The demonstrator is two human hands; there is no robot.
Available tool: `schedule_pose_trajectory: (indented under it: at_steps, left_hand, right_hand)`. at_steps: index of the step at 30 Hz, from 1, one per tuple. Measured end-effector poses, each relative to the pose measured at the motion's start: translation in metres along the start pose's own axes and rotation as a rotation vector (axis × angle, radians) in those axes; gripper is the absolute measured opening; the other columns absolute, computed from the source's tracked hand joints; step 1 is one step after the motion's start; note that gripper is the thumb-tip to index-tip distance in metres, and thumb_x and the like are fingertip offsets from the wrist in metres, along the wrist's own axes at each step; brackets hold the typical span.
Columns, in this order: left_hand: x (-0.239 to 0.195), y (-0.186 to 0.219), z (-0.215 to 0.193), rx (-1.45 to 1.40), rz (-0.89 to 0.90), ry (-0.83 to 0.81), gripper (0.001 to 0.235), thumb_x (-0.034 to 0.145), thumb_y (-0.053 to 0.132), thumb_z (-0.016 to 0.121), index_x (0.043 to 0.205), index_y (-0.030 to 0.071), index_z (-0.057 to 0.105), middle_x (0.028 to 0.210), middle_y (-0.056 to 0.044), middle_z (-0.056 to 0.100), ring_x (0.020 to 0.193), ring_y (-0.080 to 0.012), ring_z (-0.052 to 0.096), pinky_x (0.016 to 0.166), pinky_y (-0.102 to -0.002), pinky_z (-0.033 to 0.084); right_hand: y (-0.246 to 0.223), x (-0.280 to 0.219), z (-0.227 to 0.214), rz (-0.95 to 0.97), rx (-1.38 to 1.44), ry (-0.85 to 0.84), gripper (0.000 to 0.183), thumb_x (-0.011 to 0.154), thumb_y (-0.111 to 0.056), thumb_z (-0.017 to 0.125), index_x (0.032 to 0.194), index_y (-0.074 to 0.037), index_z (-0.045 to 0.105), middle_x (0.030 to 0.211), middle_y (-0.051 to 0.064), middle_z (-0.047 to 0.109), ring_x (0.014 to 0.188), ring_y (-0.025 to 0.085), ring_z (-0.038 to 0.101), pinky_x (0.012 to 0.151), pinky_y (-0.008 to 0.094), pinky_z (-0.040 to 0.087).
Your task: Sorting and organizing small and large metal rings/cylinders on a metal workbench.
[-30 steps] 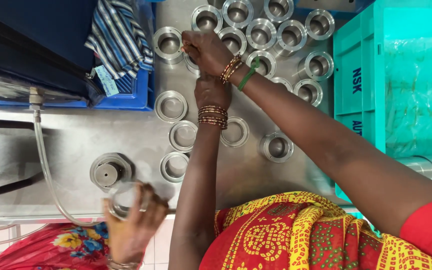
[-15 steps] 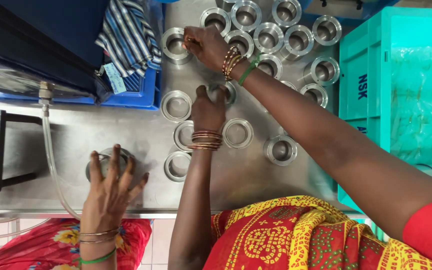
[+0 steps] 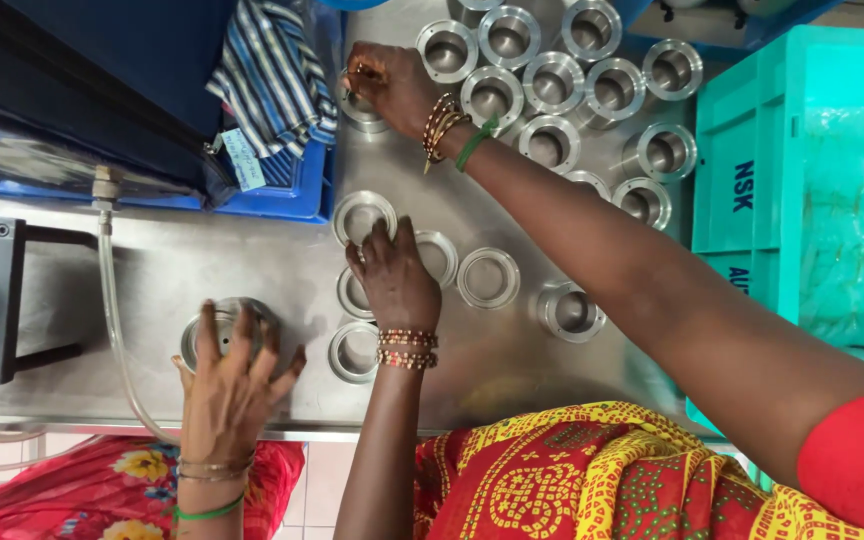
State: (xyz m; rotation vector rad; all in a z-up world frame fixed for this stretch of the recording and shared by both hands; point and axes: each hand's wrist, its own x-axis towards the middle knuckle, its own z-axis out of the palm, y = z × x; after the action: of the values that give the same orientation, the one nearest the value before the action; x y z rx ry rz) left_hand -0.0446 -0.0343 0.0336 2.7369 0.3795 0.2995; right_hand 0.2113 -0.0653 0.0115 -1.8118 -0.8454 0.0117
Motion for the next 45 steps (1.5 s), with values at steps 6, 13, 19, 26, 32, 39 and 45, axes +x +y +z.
schedule_pose_trajectory:
  at_steps: [6,13,19,26,32,39,45]
  left_hand:
    - [0.01,0.007,-0.036,-0.053,-0.021,-0.097,0.035,0.08,0.008,0.065,0.114,0.004,0.066,0.122,-0.02,0.062,0.117,-0.0388,0.057,0.111,-0.056,0.036]
    - [0.098,0.016,0.004,-0.232,-0.139,0.152,0.04,0.083,0.011,0.069,0.121,0.0,0.065,0.129,-0.022,0.063,0.094,-0.0395,0.07,0.08,-0.047,0.057]
    - [0.147,0.008,0.046,-0.251,-0.026,-0.072,0.078,0.08,0.018,0.074,0.147,0.0,0.04,0.155,-0.025,0.04,0.101,-0.0417,0.069,0.083,-0.047,0.056]
    - [0.147,0.002,0.059,-0.235,-0.046,-0.084,0.081,0.084,0.019,0.072,0.153,0.001,0.033,0.158,-0.024,0.037,0.108,-0.0413,0.068,0.089,-0.047,0.056]
    - [0.149,0.008,0.053,-0.23,-0.045,-0.059,0.08,0.084,0.017,0.071,0.153,0.001,0.032,0.159,-0.024,0.037,0.103,-0.0405,0.07,0.087,-0.046,0.057]
    - [0.159,-0.011,0.076,-0.186,-0.15,0.037,0.02,0.084,0.023,0.071,0.091,0.006,0.078,0.092,-0.019,0.076,0.083,-0.0381,0.073,0.077,-0.046,0.06]
    - [0.117,-0.021,0.026,-0.438,0.068,-0.103,0.027,0.097,0.027,0.066,0.087,0.003,0.07,0.086,-0.021,0.073,0.081,-0.0371,0.072,0.076,-0.049,0.056]
  right_hand:
    - [-0.022,0.0,-0.003,0.045,-0.114,-0.062,0.006,0.098,-0.006,0.069,0.098,-0.005,0.063,0.082,0.009,0.074,0.072,0.016,0.072,0.065,0.033,0.055]
    - [0.015,0.013,0.006,-0.221,-0.404,-0.082,0.011,0.093,-0.003,0.069,0.101,-0.004,0.063,0.089,0.014,0.073,0.082,0.031,0.071,0.07,0.042,0.054]
    - [0.013,0.017,-0.04,0.079,-0.31,0.1,0.017,0.094,-0.016,0.079,0.091,-0.004,0.067,0.08,0.013,0.071,0.071,0.025,0.07,0.066,0.037,0.054]
    - [0.029,0.021,-0.036,-0.097,-0.204,0.068,0.014,0.095,-0.011,0.079,0.091,-0.004,0.067,0.081,0.012,0.072,0.07,0.021,0.071,0.066,0.035,0.055]
    - [0.018,0.017,-0.032,0.012,-0.221,0.046,0.018,0.095,-0.013,0.078,0.095,-0.002,0.064,0.079,0.015,0.07,0.069,0.026,0.071,0.065,0.037,0.054]
    - [0.011,-0.014,-0.043,-0.137,-0.425,0.063,0.015,0.094,-0.008,0.074,0.098,0.001,0.063,0.085,0.02,0.07,0.078,0.039,0.069,0.068,0.045,0.053]
    - [0.0,-0.14,-0.096,0.224,-0.059,0.319,0.018,0.098,-0.015,0.08,0.094,-0.003,0.068,0.08,0.006,0.074,0.067,0.012,0.07,0.06,0.028,0.057]
